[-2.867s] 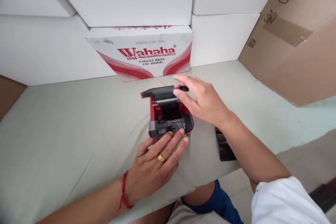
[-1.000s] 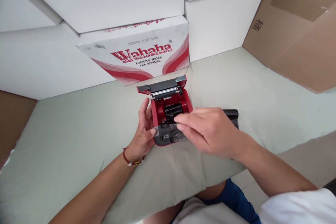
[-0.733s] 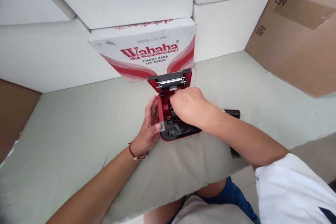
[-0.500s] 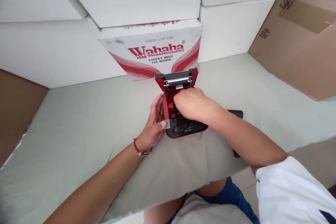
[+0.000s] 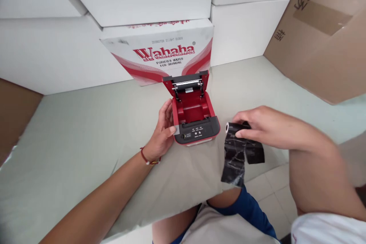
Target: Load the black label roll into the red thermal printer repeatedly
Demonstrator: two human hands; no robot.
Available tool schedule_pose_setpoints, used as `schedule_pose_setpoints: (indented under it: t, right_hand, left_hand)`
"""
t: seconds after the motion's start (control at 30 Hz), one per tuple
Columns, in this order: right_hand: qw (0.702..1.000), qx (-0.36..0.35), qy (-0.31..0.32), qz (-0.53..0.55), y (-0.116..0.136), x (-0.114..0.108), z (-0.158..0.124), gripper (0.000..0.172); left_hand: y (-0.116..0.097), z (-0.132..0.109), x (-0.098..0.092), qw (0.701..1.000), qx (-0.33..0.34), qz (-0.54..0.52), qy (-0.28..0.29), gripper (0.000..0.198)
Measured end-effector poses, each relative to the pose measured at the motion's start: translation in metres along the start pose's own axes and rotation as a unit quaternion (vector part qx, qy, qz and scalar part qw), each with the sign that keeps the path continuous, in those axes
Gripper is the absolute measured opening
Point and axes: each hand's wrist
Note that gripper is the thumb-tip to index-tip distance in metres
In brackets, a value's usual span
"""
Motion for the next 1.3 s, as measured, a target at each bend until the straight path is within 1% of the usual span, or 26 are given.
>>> schedule_pose_setpoints:
  t: [0.03,0.1,0.13,0.2,0.27,0.3,0.33,0.4,0.47,0.53,0.63,0.73,0.8,0.87,0.93,1.0,1.1,1.17,1.23,1.3]
  right_hand:
    - [0.999,0.013,0.033,0.005,-0.009,0.01,0.004,0.034]
    - [0.997,0.039,0.06,0.01,-0.026,0.029,0.011,0.037]
    - [0.998,0.053,0.03,0.011,-0.033,0.035,0.012,0.039]
    - [0.994,0.085,-0.063,0.006,-0.05,0.039,0.006,0.042]
    - [0.981,0.126,-0.142,-0.039,-0.068,0.036,-0.006,0.042]
    - [0.974,0.143,-0.159,-0.076,-0.077,0.033,-0.012,0.041]
    - [0.968,0.154,-0.16,-0.112,-0.086,0.031,-0.017,0.041]
    - [0.966,0.156,-0.135,-0.158,-0.1,0.03,-0.02,0.042]
    - [0.968,0.151,-0.108,-0.172,-0.107,0.033,-0.016,0.047]
    - [0.968,0.151,-0.088,-0.18,-0.109,0.037,-0.006,0.049]
    - [0.969,0.15,-0.062,-0.188,-0.105,0.034,0.007,0.049]
    - [0.976,0.124,-0.038,-0.176,-0.091,0.018,0.01,0.043]
    - [0.985,0.085,-0.01,-0.149,-0.074,0.006,0.009,0.039]
    - [0.99,0.045,0.02,-0.132,-0.052,0.0,0.013,0.036]
    - [0.989,0.018,0.042,-0.139,-0.029,0.004,0.02,0.032]
    - [0.985,0.006,0.048,-0.166,-0.012,0.011,0.029,0.028]
    - [0.983,-0.001,0.044,-0.177,-0.001,0.015,0.033,0.027]
    - [0.991,-0.017,0.028,-0.128,0.001,0.007,0.026,0.031]
    - [0.998,-0.021,-0.013,-0.065,0.003,-0.006,0.018,0.038]
    - [0.999,-0.004,-0.053,-0.012,0.01,-0.014,0.015,0.048]
  left_hand:
    - [0.0,0.0,0.0,1.0,-0.002,0.0,0.0,0.086]
    - [-0.001,0.0,0.0,1.0,-0.002,0.002,0.0,0.087]
    - [-0.001,0.0,0.0,1.0,-0.002,0.002,-0.002,0.086]
    - [-0.001,0.001,0.0,1.0,-0.001,0.004,-0.005,0.085]
    - [-0.001,0.001,-0.001,1.0,0.0,0.005,-0.006,0.085]
    - [-0.001,0.001,-0.001,1.0,0.0,0.005,-0.007,0.085]
    - [-0.001,0.002,-0.001,1.0,-0.001,0.005,-0.007,0.085]
    - [-0.001,0.002,-0.001,1.0,-0.004,0.003,-0.009,0.085]
    - [-0.002,0.002,0.0,1.0,-0.005,0.001,-0.009,0.084]
    - [-0.003,0.002,0.0,1.0,-0.005,-0.001,-0.009,0.083]
    - [-0.004,0.003,0.0,1.0,-0.007,-0.002,-0.009,0.083]
    - [-0.004,0.003,0.001,1.0,-0.011,0.0,-0.011,0.083]
    - [-0.004,0.002,0.001,1.0,-0.012,0.001,-0.014,0.084]
    - [-0.004,0.002,0.001,1.0,-0.012,-0.001,-0.014,0.085]
    - [-0.004,0.003,0.0,1.0,-0.014,-0.004,-0.013,0.085]
    - [-0.005,0.003,0.0,1.0,-0.015,-0.006,-0.013,0.085]
    - [-0.005,0.003,-0.001,1.0,-0.014,-0.008,-0.013,0.085]
    - [-0.004,0.003,-0.001,1.0,-0.012,-0.009,-0.011,0.085]
    - [-0.003,0.002,-0.002,1.0,-0.008,-0.009,-0.006,0.086]
    - [-0.002,0.002,-0.002,1.0,-0.004,-0.006,-0.005,0.085]
Point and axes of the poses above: each hand's wrist, its own z-axis towards the middle knuckle, its own x-axis out of the palm, y = z × x, and after that the axes turned 9 degrees about z, right-handed
